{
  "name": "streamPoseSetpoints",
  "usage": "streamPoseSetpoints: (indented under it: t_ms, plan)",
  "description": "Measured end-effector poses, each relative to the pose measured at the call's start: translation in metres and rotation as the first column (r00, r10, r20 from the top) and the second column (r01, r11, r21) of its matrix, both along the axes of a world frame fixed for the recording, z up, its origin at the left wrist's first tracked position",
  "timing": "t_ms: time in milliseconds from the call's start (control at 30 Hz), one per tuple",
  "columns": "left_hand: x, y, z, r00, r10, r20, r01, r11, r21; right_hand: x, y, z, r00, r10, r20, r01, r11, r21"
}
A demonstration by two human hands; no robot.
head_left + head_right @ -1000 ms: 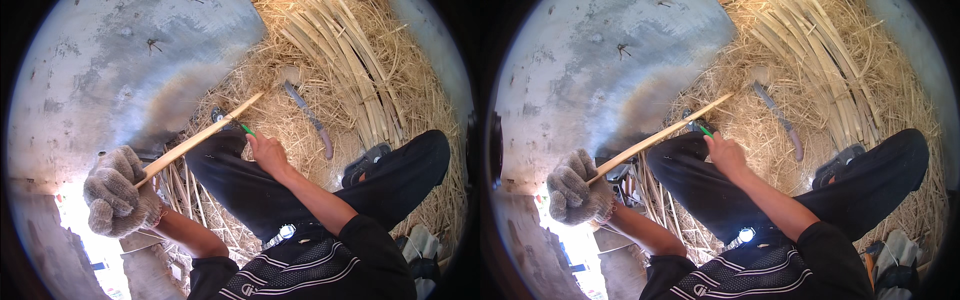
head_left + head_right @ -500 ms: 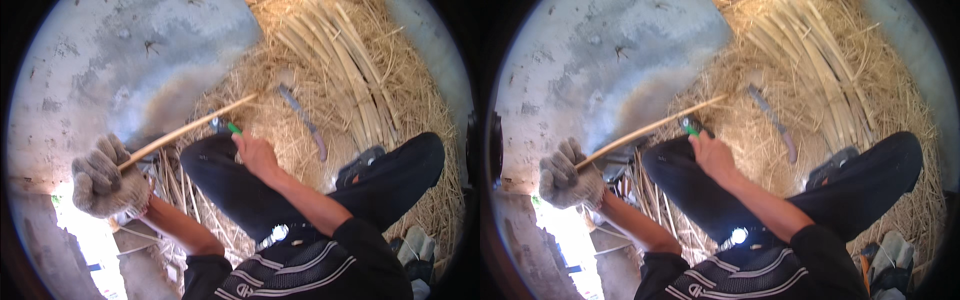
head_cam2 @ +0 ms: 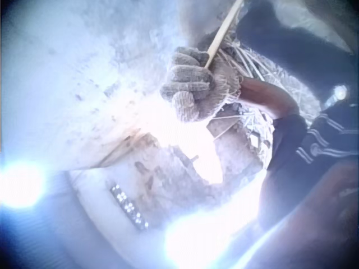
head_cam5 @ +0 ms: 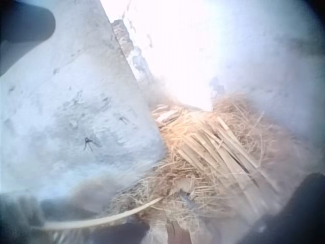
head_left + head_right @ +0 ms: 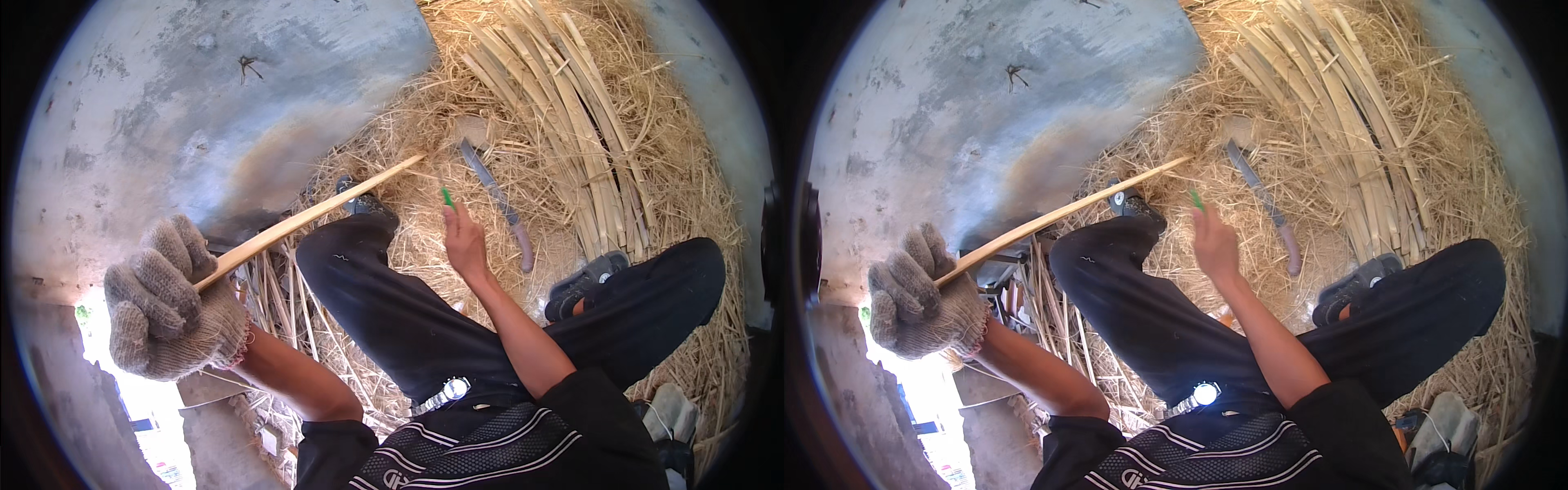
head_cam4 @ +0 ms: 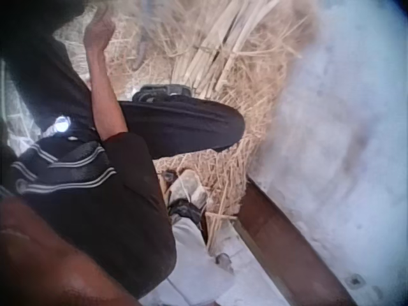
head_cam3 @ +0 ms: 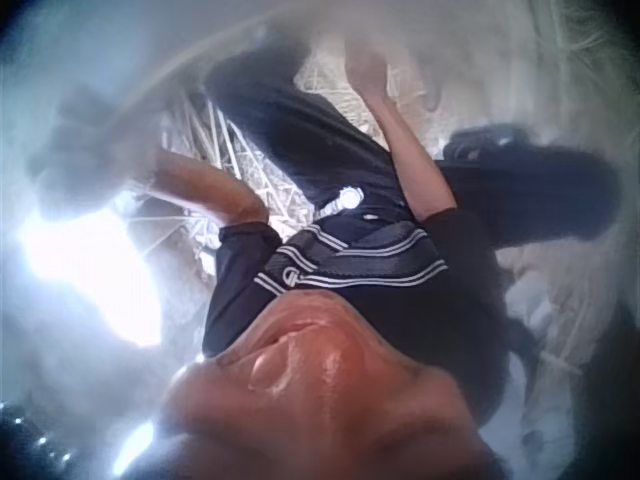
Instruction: The person sits cross-legged on a straw-covered floor and uses a green utility knife to shave a long bamboo strip held in their left hand. They repeatedly scrape the knife along the strip to smooth or thin it, occasionally switching to a larger curved blade to scrape the surface.
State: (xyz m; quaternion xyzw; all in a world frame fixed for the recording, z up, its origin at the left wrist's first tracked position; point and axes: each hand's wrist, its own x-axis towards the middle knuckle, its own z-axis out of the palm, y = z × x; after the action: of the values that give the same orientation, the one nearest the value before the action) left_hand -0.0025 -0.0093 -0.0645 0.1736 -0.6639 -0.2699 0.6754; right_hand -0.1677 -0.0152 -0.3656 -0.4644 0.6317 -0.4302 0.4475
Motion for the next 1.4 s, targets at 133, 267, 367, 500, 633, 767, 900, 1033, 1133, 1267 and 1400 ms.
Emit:
streamPoseSetpoints:
  t_ms: [133,267,367,500,633,767,900,1033,1133,1267,1400]
  plan:
    - [0.003,-0.004,-0.002,0.984,0.157,-0.086,-0.158,0.987,-0.007,0.035,0.013,0.081,0.919,0.294,0.265,-0.16,0.888,-0.431]
    - [-0.013,-0.001,0.001,0.925,0.36,-0.125,-0.361,0.932,0.01,0.046,0.016,0.104,0.958,0.285,0.045,-0.249,0.895,-0.37]
    - [-0.038,-0.002,0.002,0.742,0.631,-0.226,-0.641,0.767,0.039,0.046,0.0,0.077,0.977,0.184,-0.104,-0.199,0.968,-0.152]
    - [-0.043,-0.009,-0.006,0.615,0.753,-0.234,-0.787,0.607,-0.113,0.03,0.022,0.142,0.919,0.394,0.007,-0.363,0.854,-0.373]
    - [-0.057,-0.01,-0.002,0.563,0.779,-0.276,-0.817,0.575,-0.044,0.035,0.012,0.114,0.966,0.251,-0.068,-0.26,0.942,-0.215]
    - [-0.034,-0.008,0.001,0.703,0.646,-0.297,-0.67,0.742,0.031,0.037,-0.012,0.077,0.965,0.227,-0.132,-0.252,0.942,-0.223]
    - [-0.009,-0.003,0.001,0.902,0.428,-0.054,-0.431,0.9,-0.063,0.038,-0.004,0.103,0.933,0.325,-0.153,-0.355,0.902,-0.247]
    - [-0.022,-0.015,-0.002,0.897,0.433,-0.086,-0.442,0.884,-0.154,0.043,-0.045,0.02,0.939,0.065,-0.339,-0.175,0.936,-0.305]
    - [-0.01,-0.014,0.002,0.848,0.43,-0.309,-0.42,0.902,0.1,0.046,-0.039,0.056,0.911,0.215,-0.353,-0.285,0.946,-0.158]
    - [-0.001,-0.019,0.004,0.909,0.348,-0.23,-0.352,0.936,0.028,0.052,-0.046,0.012,0.954,0.094,-0.285,-0.159,0.963,-0.217]
    - [0.007,-0.022,0.005,0.863,0.378,-0.334,-0.37,0.924,0.09,0.054,-0.057,0.032,0.913,0.088,-0.399,-0.197,0.95,-0.24]
